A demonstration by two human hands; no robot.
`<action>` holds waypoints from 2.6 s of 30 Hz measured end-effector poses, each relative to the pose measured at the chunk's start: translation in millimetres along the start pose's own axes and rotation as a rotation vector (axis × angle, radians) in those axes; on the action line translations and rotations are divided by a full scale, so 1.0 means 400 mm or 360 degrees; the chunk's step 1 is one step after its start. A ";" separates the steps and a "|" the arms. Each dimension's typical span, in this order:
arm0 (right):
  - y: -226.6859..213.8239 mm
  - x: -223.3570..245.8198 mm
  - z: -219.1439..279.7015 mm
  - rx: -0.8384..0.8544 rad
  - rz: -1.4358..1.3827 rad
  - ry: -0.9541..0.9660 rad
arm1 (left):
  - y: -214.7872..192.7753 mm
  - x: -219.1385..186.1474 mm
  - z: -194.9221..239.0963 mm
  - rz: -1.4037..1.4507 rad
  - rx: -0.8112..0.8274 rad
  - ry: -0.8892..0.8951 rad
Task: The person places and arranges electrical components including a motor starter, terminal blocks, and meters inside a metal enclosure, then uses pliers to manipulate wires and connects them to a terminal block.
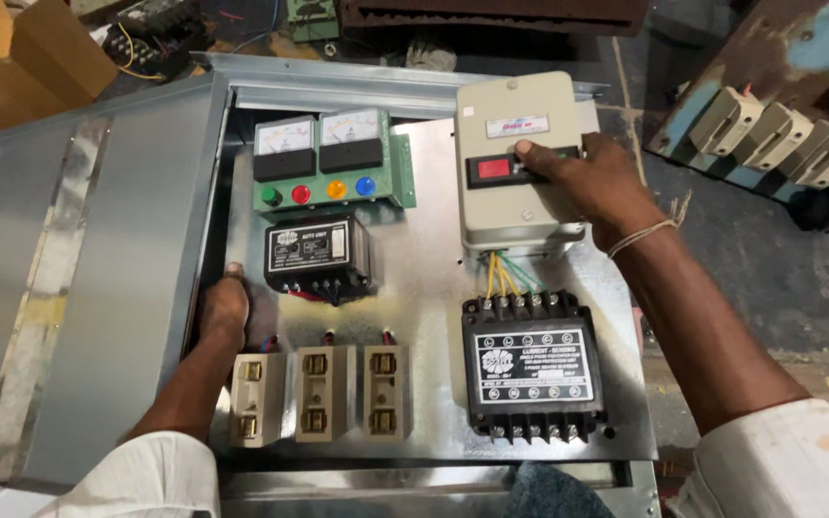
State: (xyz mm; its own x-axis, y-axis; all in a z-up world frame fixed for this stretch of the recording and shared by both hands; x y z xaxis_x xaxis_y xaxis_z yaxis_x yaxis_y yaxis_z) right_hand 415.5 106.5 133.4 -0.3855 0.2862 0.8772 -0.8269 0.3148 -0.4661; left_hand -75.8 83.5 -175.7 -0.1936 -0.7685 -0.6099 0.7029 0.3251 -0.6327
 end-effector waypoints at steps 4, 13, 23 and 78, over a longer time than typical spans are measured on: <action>0.016 -0.029 0.034 0.0035 0.0162 -0.0022 | 0.015 0.043 -0.022 -0.0001 0.0003 -0.0079; 0.050 -0.020 0.043 0.0061 0.0353 -0.0147 | 0.042 0.069 -0.049 -0.0045 -0.0023 0.0210; 0.067 -0.055 0.021 0.0046 0.0467 0.0001 | 0.036 0.027 0.025 0.0085 0.0078 0.0050; 0.113 -0.385 0.118 -0.0726 -0.0062 0.0206 | -0.062 0.060 0.034 -0.0815 -0.0261 0.0536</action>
State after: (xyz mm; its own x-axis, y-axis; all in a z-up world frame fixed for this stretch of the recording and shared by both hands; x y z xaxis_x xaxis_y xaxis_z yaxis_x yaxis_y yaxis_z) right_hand 418.4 34.0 -17.3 -0.2797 0.3679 0.8868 -0.5640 0.6845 -0.4619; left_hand -88.4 49.5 -168.2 -0.7011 -0.6420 -0.3103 0.3553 0.0628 -0.9327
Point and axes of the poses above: each hand's wrist, its own z-axis away from the middle knuckle, its own y-axis out of the palm, x = y × z, the point moved 6 cm from there along -z, towards the middle knuckle, and after that the axes turned 8 degrees about -x, right-handed, at the moved point
